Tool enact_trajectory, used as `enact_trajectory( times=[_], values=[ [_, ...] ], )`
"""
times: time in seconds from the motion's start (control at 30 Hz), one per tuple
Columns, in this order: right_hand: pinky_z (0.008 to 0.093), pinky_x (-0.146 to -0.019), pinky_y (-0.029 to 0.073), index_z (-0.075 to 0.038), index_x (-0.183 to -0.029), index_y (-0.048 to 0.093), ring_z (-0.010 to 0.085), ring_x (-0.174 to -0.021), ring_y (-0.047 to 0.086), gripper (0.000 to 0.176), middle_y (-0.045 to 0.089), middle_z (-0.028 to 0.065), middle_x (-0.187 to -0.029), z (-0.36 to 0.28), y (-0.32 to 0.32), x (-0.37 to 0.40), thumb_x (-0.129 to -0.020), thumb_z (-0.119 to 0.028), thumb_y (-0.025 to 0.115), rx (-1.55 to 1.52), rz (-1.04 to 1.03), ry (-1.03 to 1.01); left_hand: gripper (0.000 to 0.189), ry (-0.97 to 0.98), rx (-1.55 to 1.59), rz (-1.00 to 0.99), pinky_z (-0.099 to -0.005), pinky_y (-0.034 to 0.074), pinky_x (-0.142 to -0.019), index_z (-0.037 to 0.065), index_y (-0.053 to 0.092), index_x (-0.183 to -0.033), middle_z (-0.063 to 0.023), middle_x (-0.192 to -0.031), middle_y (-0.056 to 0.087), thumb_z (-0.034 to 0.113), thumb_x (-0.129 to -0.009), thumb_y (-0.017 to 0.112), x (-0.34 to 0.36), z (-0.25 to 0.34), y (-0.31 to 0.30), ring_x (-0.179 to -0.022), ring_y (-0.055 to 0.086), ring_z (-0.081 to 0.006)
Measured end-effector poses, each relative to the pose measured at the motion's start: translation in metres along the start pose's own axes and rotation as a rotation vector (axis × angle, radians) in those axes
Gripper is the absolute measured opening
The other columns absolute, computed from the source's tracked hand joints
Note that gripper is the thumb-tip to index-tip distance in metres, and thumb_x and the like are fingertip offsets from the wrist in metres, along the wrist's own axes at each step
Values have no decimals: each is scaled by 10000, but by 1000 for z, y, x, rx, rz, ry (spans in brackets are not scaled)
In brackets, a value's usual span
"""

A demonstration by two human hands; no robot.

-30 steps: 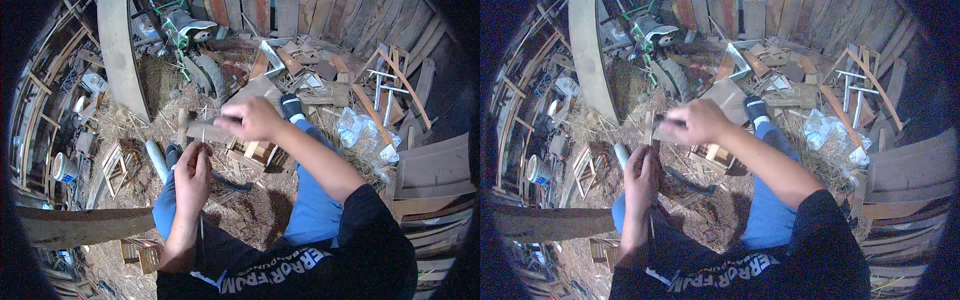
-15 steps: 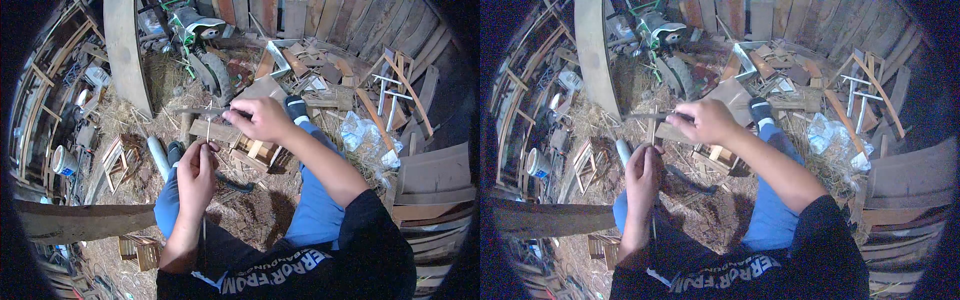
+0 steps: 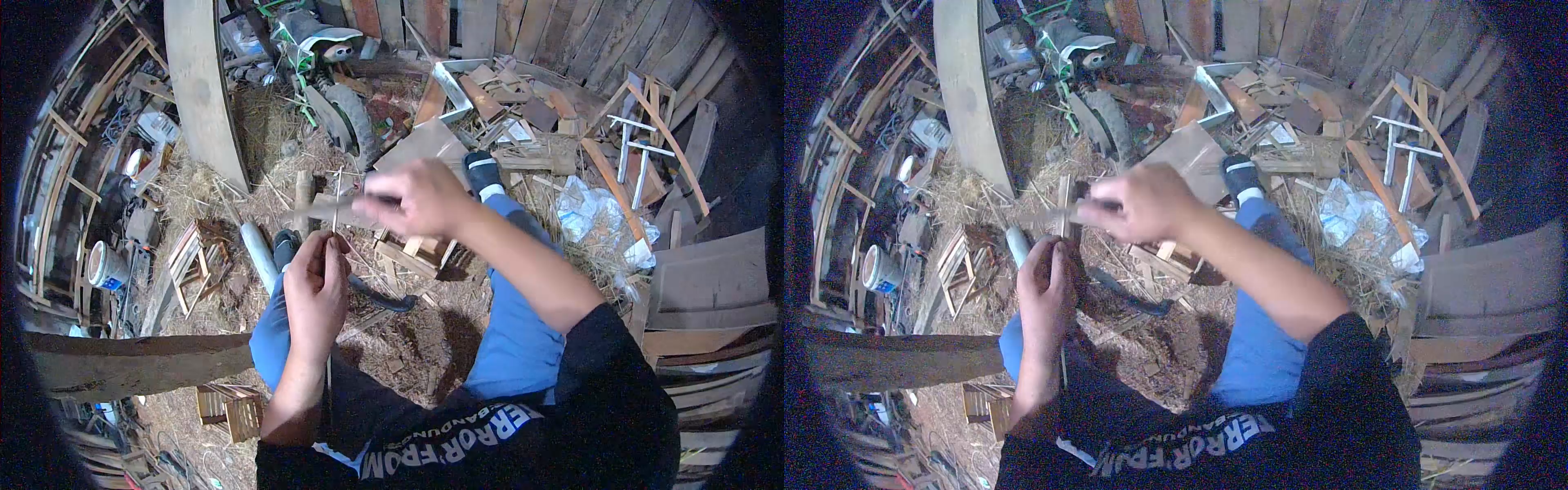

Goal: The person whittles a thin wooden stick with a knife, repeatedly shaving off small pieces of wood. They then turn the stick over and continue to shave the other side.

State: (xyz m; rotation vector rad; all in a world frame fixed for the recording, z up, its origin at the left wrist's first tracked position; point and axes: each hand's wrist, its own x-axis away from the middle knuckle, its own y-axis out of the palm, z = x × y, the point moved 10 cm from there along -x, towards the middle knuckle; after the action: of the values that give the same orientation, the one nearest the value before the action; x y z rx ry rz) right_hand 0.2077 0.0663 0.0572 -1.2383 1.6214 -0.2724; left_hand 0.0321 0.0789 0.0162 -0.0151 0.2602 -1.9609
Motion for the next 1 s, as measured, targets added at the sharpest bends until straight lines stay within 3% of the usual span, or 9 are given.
enact_trajectory(
  times=[0.07,0.2,0.33,0.43,0.57,0.7,0.73,0.9,1.0],
  values=[
    [449,-508,458,-142,-819,726,340,-556,638,317,611,115,-597,25,2,-4,-931,-438,710,43,-29,80,181,-11,-19,-1,-208,353,-565,-12,612,-977,25,-760,544,98,-1086,519,1,-2,0,-667,463,-22],
    [457,-521,480,-146,-810,718,334,-566,647,342,618,111,-603,-5,3,8,-941,-460,688,16,-18,-30,179,93,-70,51,-216,345,-550,-13,611,-975,27,-733,531,92,-1083,515,1,8,1,-653,453,-22],
    [461,-514,470,-151,-803,720,336,-565,647,341,612,107,-587,31,-4,-2,-936,-464,695,108,-28,132,174,41,-90,-2,-222,344,-536,-16,610,-980,31,-718,522,86,-1081,511,1,2,4,-631,446,-27],
    [461,-506,459,-147,-794,718,325,-553,637,353,603,106,-570,0,3,10,-936,-469,692,59,-58,-29,169,42,-106,-20,-226,343,-525,-17,610,-990,30,-717,522,87,-1080,512,0,3,7,-618,442,-29],
    [459,-496,449,-145,-783,718,326,-540,630,359,597,101,-556,31,-3,1,-938,-468,691,55,-69,178,175,-11,-71,-35,-224,352,-531,-17,612,-999,30,-723,533,99,-1085,513,1,-7,6,-623,455,-31],
    [483,-525,471,-131,-786,709,356,-564,639,376,602,114,-575,10,-9,9,-952,-466,672,89,-19,68,198,58,-48,51,-215,372,-566,-8,616,-991,27,-751,555,123,-1095,509,4,7,8,-661,481,-31],
    [485,-555,494,-132,-824,726,364,-601,653,350,635,127,-632,4,-6,12,-959,-449,665,100,12,29,200,30,-19,26,-213,377,-574,-7,615,-992,26,-758,559,127,-1096,509,1,3,9,-669,485,-32],
    [462,-590,516,-137,-927,763,368,-663,672,327,673,134,-709,39,-3,5,-963,-447,665,82,-47,197,221,-32,63,-39,-207,371,-567,9,628,-1006,32,-748,562,174,-1102,517,-5,-7,7,-648,473,-30],
    [447,-592,507,-113,-930,755,357,-669,672,338,668,136,-717,30,-2,8,-966,-437,668,-3,-69,201,236,-238,211,-146,-196,338,-540,25,655,-1035,44,-719,551,214,-1102,530,-3,-23,11,-613,453,-21]
  ],
)
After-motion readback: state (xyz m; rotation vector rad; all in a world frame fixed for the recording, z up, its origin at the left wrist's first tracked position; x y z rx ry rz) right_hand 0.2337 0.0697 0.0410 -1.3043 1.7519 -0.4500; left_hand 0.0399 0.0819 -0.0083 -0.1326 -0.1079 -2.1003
